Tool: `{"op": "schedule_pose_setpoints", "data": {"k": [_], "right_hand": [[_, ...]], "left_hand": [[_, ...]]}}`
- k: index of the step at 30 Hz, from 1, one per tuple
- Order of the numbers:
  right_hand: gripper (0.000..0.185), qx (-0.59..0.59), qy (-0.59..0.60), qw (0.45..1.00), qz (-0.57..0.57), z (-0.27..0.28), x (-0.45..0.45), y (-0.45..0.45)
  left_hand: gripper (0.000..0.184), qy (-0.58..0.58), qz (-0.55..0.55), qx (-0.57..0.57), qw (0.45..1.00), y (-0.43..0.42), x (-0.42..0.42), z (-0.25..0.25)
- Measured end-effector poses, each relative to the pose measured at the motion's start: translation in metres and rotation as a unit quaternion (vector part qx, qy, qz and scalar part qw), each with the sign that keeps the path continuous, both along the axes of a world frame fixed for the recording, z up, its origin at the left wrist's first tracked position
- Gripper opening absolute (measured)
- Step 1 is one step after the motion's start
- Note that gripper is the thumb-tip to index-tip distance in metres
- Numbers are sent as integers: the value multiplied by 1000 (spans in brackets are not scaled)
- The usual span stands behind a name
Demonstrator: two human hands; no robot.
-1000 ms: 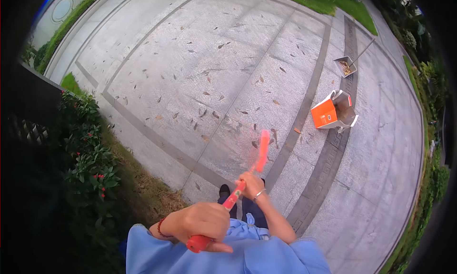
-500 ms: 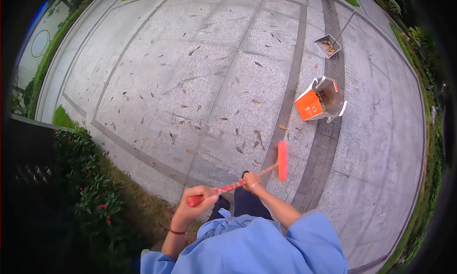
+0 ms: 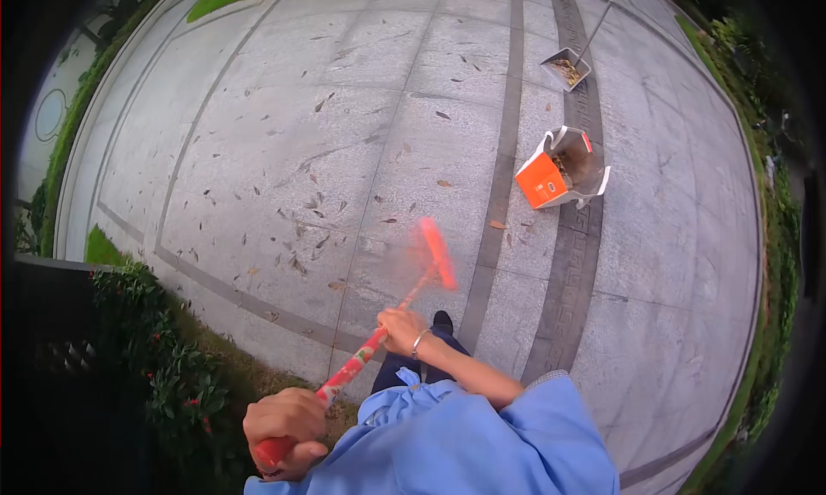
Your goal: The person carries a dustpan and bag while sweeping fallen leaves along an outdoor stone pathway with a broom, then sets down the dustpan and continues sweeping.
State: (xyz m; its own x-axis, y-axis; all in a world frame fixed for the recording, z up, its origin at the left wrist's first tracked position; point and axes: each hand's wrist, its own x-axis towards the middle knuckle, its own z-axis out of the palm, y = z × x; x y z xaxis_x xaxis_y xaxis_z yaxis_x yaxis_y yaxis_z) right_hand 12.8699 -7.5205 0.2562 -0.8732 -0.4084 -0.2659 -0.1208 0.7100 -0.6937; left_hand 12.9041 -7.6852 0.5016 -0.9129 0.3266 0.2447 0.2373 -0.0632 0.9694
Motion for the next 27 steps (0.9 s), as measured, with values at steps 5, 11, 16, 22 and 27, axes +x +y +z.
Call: {"op": "schedule_pose_setpoints", "data": {"k": [5,11,16,22,27], "right_hand": [[16,217,-101,965,-104,-29,43,110],[14,304,-127,942,-68,-136,69,279],[18,308,-97,944,-68,-170,-27,306],[13,87,-26,995,-50,-100,-176,104],[11,-42,-36,993,101,-57,-243,10]], "left_hand": [[19,-142,-180,80,970,35,-21,-94],[19,-150,-340,124,920,167,-39,-180],[19,-181,-221,60,956,214,-106,-195],[19,-136,64,-57,987,99,-190,-79],[25,8,75,-174,982,85,-207,-20]]}}
